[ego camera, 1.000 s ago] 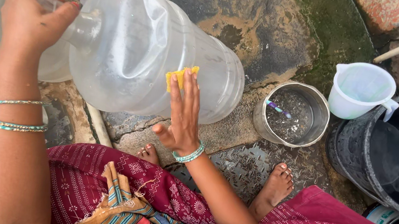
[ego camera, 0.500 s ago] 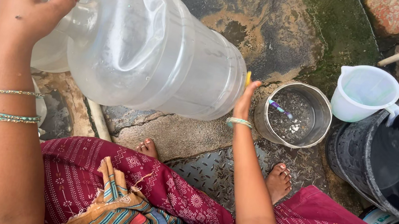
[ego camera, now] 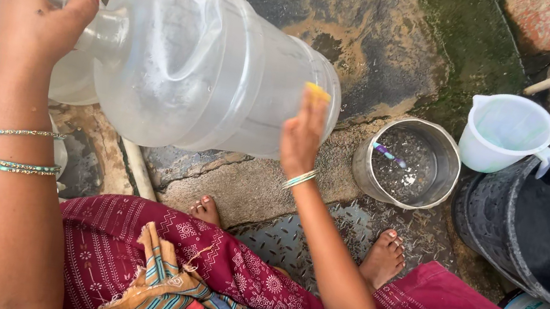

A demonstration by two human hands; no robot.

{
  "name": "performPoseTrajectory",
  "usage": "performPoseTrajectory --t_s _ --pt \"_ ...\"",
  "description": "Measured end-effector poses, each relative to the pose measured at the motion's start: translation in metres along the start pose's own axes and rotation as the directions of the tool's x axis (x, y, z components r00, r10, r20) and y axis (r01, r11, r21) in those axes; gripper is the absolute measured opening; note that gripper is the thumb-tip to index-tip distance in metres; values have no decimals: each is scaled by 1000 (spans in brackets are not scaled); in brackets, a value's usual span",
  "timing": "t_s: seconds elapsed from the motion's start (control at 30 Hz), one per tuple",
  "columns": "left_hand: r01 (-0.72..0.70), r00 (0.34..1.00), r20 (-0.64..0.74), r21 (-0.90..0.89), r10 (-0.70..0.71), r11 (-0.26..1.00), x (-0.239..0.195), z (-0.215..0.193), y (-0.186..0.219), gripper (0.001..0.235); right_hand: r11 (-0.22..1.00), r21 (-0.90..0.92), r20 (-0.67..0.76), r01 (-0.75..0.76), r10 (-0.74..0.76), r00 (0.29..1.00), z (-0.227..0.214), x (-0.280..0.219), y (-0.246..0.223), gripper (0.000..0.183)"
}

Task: The person scrubs the exterior of a large plastic water dispenser bottle with a yellow sponge, then rinses it by shaking water inside. The person handles the bottle and sponge directly.

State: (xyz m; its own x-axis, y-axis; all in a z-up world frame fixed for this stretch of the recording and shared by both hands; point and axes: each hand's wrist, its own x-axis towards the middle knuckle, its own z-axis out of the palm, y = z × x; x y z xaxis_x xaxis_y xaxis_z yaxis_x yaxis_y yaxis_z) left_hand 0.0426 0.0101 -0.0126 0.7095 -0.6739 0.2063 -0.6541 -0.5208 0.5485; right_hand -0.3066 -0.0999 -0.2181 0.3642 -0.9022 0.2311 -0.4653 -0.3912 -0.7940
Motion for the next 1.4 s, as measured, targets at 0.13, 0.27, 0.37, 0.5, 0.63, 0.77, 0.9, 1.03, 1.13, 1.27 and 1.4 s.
performPoseTrajectory --t_s 0.13,0.27,0.37,0.5,0.63,0.77,0.9,1.03,1.13,1.27,1.4 --pt "19 1000 3 -1 -19 1000 -2 2 -8 34 900 223 74 374 -398 914 -6 -33 -68 93" --pt "-13 1000 -14 27 14 1000 0 3 -15 34 920 54 50 387 -390 920 -1 -24 -38 92" --pt "-100 994 -41 51 102 994 -2 3 -16 32 976 -190 -6 102 -105 994 -9 -7 25 94" --pt "-99 995 -1 31 99 995 -3 3 -8 34 976 -210 29 -55 62 998 -24 3 48 97" --pt "-196 980 -16 40 197 980 -4 5 4 33 950 113 28 290 -295 955 -16 -5 -17 105" --pt "-253 968 6 29 252 967 -5 3 11 31 903 179 52 391 -405 913 -13 -11 -58 103" --pt "-295 956 0 18 295 955 -7 1 5 31 990 -22 63 143 -141 988 -12 14 -4 97" --pt "-226 974 -19 -28 225 974 -6 0 0 32 939 -88 156 -331 341 927 -16 29 95 101" --pt "-252 966 -55 1 251 968 -4 2 2 31 714 419 297 -561 476 828 -6 9 154 111" --pt "-326 935 -121 67 332 943 -6 3 7 28 -34 753 576 -657 515 634 14 -25 192 131" --pt "-43 999 27 8 42 999 -7 -6 16 33 -115 748 598 -654 543 589 8 -23 191 138"
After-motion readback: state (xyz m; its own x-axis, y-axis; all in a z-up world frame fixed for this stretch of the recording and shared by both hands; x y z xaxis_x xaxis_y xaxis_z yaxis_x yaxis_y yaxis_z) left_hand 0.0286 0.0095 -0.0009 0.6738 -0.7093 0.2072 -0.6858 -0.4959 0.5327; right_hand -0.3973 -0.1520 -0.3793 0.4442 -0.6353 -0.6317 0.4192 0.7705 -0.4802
